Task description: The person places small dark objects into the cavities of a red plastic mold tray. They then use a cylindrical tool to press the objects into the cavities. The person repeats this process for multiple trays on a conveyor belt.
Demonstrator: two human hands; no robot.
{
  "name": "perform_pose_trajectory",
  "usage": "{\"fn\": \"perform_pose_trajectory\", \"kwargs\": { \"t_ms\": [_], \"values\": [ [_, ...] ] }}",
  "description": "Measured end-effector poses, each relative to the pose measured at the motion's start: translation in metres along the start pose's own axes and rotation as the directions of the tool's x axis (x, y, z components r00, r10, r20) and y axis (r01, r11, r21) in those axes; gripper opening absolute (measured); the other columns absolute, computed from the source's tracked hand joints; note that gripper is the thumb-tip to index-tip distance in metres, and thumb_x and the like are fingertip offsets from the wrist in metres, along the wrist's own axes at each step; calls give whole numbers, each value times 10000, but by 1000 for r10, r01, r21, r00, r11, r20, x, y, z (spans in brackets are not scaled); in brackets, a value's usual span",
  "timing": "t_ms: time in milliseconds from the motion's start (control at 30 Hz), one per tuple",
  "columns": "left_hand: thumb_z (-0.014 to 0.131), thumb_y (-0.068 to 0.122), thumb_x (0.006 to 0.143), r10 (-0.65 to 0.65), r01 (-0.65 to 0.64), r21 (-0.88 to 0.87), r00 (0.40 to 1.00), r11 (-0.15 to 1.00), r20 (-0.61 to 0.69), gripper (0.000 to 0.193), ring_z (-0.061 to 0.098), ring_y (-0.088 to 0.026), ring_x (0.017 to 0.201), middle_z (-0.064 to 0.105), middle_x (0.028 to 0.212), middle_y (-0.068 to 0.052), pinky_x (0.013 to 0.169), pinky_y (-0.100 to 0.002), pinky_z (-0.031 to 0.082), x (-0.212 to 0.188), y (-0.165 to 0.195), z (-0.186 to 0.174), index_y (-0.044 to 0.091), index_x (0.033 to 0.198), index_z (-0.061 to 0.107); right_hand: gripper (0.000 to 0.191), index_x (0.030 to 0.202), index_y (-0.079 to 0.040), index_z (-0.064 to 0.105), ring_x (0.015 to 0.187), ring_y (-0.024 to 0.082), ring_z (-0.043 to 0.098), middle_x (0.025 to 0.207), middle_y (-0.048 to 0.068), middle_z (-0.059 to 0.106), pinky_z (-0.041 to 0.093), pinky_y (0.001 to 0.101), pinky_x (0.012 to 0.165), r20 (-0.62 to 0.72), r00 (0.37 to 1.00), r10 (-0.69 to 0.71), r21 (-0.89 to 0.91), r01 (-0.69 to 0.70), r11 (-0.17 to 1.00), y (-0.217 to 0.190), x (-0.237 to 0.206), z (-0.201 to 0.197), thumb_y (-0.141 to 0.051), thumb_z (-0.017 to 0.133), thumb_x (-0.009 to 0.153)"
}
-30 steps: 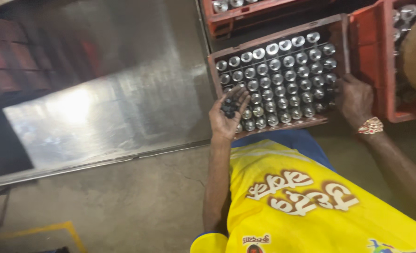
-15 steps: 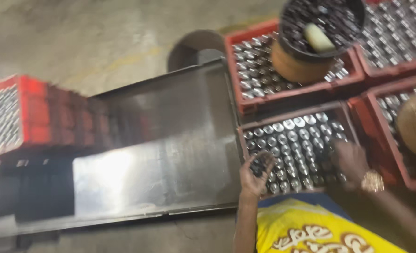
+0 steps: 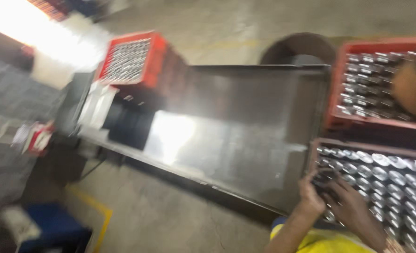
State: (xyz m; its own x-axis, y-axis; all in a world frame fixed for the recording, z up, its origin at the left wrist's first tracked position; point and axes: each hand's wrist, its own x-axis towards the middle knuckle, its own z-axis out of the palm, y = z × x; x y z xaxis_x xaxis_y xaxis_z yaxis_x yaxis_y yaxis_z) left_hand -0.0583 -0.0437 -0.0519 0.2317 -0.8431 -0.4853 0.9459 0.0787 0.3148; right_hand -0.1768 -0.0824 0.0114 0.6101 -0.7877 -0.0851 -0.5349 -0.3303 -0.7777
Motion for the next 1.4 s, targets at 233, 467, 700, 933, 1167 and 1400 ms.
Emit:
{"fn": "perform_pose_trajectory", "kwargs": {
  "t_ms": [233,467,700,933,1167,1400],
  "values": [
    [445,277,1079,-78,68,-234,996,970,-33,383,724,-336,1079,757,1161,-203,1028,-450,581,-3,10,11,-1,1131,702,251,1029,-141,759,846,227,782,1072,34,743,655,355,728,-22,999,-34,-50,32,998,15,-9,4,-214,830,800],
    [452,249,1094,-97,81,-200,993,976,-72,387,742,-313,1112,761,1173,-188,1069,-445,601,3,2,-4,-40,1161,701,284,1026,-170,792,869,237,805,1102,37,782,650,359,760,103,993,61,-95,-51,994,38,-8,9,-221,881,761],
    [549,290,1070,-39,38,-72,999,997,-16,314,744,-258,967,736,1110,-139,907,-391,613,4,-1,3,39,1154,718,323,1095,-133,759,884,228,786,1098,73,756,639,358,761,37,998,-57,74,54,996,14,-22,-13,-166,795,776],
    [576,158,977,-101,58,-271,983,961,-150,239,720,-291,958,741,1019,-164,919,-424,585,-19,9,4,-34,1043,702,161,998,-66,724,874,260,736,999,98,752,587,367,758,-207,978,9,25,-4,1000,51,-88,-67,-85,765,843],
    [548,128,948,-101,60,-230,981,971,-169,268,703,-350,957,724,1017,-229,948,-511,583,-21,-1,7,-84,1042,682,171,1046,8,726,953,337,721,1049,178,720,570,410,819,-562,805,189,-145,-321,936,128,-115,-90,-54,790,901],
    [589,115,942,-192,148,-245,967,958,-168,219,705,-352,971,723,992,-211,972,-501,581,-12,-13,-4,-69,1013,684,187,1060,6,725,961,370,712,1044,196,714,559,439,833,-521,815,254,-89,-347,934,159,-125,-77,-79,763,898]
  ]
}}
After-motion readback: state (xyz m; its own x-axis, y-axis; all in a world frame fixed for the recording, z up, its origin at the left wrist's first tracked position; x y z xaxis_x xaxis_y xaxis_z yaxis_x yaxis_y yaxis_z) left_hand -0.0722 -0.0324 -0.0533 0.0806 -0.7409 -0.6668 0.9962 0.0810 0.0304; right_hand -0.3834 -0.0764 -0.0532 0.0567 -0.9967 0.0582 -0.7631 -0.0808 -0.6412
